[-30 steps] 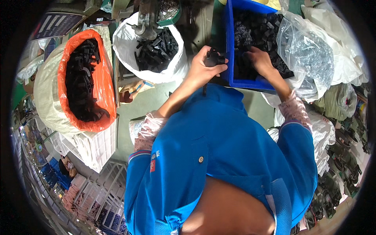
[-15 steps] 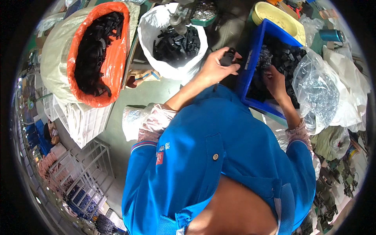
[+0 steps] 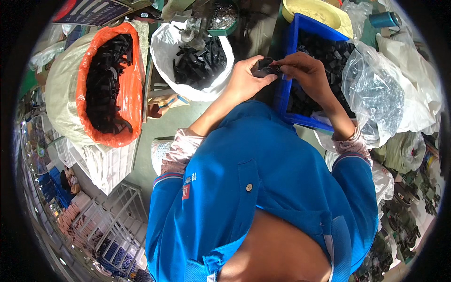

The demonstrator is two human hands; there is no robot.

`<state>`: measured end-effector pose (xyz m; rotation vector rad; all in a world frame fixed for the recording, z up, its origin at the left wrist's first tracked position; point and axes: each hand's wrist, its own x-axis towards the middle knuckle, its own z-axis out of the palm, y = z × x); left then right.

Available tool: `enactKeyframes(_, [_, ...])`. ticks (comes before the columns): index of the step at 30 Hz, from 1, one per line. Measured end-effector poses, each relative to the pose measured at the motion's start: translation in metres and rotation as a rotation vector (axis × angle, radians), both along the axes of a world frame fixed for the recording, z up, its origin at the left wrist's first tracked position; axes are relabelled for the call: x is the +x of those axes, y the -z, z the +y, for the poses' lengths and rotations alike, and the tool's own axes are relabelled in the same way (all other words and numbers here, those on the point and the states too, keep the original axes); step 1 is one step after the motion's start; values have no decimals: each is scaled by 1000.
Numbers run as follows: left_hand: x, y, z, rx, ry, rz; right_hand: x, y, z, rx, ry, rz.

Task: The person picks small black plastic parts from a blue bin, attaches a small metal component to each part, and places the assembled unit into a white bag. The person repeats this process continuously.

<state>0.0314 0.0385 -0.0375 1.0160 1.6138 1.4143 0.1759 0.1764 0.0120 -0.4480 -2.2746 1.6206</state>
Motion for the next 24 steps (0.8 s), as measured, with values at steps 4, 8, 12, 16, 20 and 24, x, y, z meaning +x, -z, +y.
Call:
enactKeyframes(4, [7,-7,0,45,-40,9,-5,0,-2,533,-81,-1])
enactKeyframes(8, [15,-11,-2,140,-168,-223,-14,-10,-4,6,-61,-117])
enactKeyframes(12, [12,-3,0,206,-182,-34,-3,14,-11,-271,147,-3])
enactKeyframes(16, [16,-11,-1,189,-245,-164,7,29,-35,-754,179,-60])
enactKeyframes(20, [0,-11,-3,253,-191,159,5,31,-27,-786,296,25])
enactKeyframes(24, [-14,-12,-7,281,-171,337,2,38,-16,-759,235,40])
